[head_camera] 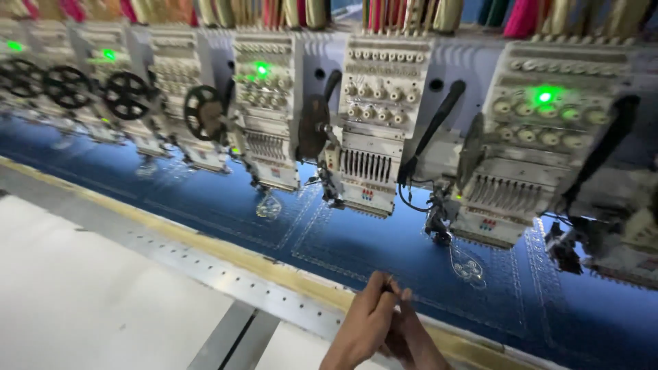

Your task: The person operates an industrial embroidery machine by hand, using their fingers to adjust threads and clear tangles from the needles while the fabric is processed.

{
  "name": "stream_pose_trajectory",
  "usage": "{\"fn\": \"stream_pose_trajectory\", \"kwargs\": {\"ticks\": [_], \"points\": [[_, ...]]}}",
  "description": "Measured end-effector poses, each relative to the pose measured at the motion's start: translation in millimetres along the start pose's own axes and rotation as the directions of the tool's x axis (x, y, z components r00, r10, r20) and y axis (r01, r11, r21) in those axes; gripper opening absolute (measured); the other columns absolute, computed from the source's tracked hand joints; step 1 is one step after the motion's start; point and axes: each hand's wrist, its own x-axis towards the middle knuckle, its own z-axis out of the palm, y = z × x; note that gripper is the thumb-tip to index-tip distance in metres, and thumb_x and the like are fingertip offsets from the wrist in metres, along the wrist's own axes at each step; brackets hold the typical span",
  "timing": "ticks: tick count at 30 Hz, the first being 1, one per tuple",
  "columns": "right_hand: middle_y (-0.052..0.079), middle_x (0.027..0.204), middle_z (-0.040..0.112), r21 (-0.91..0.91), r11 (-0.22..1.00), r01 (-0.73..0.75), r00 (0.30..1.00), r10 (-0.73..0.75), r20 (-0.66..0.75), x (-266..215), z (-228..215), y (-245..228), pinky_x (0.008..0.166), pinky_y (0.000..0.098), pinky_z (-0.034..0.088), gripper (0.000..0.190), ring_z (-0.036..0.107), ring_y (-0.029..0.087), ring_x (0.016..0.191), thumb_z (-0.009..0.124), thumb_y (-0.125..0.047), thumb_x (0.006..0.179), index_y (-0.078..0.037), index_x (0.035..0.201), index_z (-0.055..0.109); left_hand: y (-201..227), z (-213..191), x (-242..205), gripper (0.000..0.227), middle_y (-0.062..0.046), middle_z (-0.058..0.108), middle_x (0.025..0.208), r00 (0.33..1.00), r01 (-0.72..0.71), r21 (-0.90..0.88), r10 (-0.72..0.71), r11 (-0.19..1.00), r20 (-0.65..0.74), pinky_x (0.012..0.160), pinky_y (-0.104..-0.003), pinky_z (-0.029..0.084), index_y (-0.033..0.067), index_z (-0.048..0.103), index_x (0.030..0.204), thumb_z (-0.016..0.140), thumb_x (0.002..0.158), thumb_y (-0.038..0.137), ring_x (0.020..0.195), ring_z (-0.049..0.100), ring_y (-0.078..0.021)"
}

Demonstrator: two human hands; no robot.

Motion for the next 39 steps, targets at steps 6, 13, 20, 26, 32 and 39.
{"fn": "stream_pose_trajectory", "kwargs": {"ticks": [6,13,20,26,32,39], "points": [[-0.003,0.069,0.033,-0.218,0.869,0.445,0.829,-0.307,0.467,-54.1,-110.7,86.9,0.054,0.0291,0.021,0.025,0.029,0.009,0.06,0.073,-0.025,0.099,-0.012,0.085,0.056,-19.5,61.3,-102.8,0.021,-0.004,0.065,0.099,0.938,-0.311,0.16,0.33,0.937,-0.109,0.087,-0.033,0.045,0.0162,0.058,0.103,0.043,0.092,0.026,0.092,0.058,-0.0174],[-0.004,0.071,0.033,-0.481,0.68,0.553,0.833,-0.468,0.296,-265.5,-129.1,77.5,0.061,0.0268,0.027,0.03,0.033,0.008,0.065,0.06,-0.035,0.106,-0.013,0.086,0.062,-32.8,154.6,-220.8,0.032,-0.006,0.062,0.101,0.942,-0.326,0.302,0.335,0.896,0.023,0.094,-0.032,0.046,0.0115,0.066,0.1,0.041,0.096,0.031,0.099,0.061,-0.0196],[-0.002,0.076,0.055,-0.586,0.691,0.423,0.886,-0.452,0.106,-438.7,-170.0,123.3,0.065,0.0257,0.035,0.028,0.041,0.008,0.067,0.059,-0.029,0.104,-0.008,0.093,0.074,-70.0,243.6,-312.8,0.03,-0.002,0.061,0.081,0.841,-0.541,0.329,0.505,0.774,0.195,0.078,-0.034,0.047,0.0133,0.063,0.082,0.046,0.101,0.03,0.082,0.058,-0.0183],[-0.003,0.087,0.072,-0.679,0.6,0.422,0.83,-0.557,0.024,-572.3,-203.5,208.6,0.076,0.0248,0.046,0.023,0.064,0.008,0.081,0.065,-0.032,0.098,-0.014,0.104,0.079,-110.3,304.2,-411.6,0.019,0.006,0.059,0.095,0.832,-0.547,0.43,0.522,0.718,0.187,0.084,-0.038,0.043,0.0255,0.068,0.084,0.068,0.093,0.042,0.092,0.053,-0.0199],[-0.004,0.144,0.066,-0.724,0.645,0.247,0.837,-0.519,-0.177,-720.5,-219.1,296.9,0.102,0.0365,0.046,0.033,0.063,0.016,0.132,0.064,-0.043,0.093,-0.024,0.117,0.074,-125.8,342.3,-551.1,0.019,0.013,0.047,0.144,0.976,-0.209,0.766,0.082,0.608,0.201,0.111,-0.053,0.031,0.0402,0.073,0.094,0.08,0.078,0.045,0.137,0.035,-0.0251],[0.0,0.147,0.065,-0.781,0.569,0.257,0.674,-0.685,-0.277,-855.0,-223.4,347.1,0.116,0.0377,0.036,0.03,0.053,0.017,0.144,0.066,-0.039,0.093,-0.022,0.116,0.075,-114.3,396.4,-661.2,0.043,0.017,0.054,0.141,0.976,-0.218,0.867,0.09,0.448,0.199,0.122,-0.046,0.023,0.0453,0.055,0.125,0.066,0.083,0.05,0.144,0.037,-0.0162]]}}
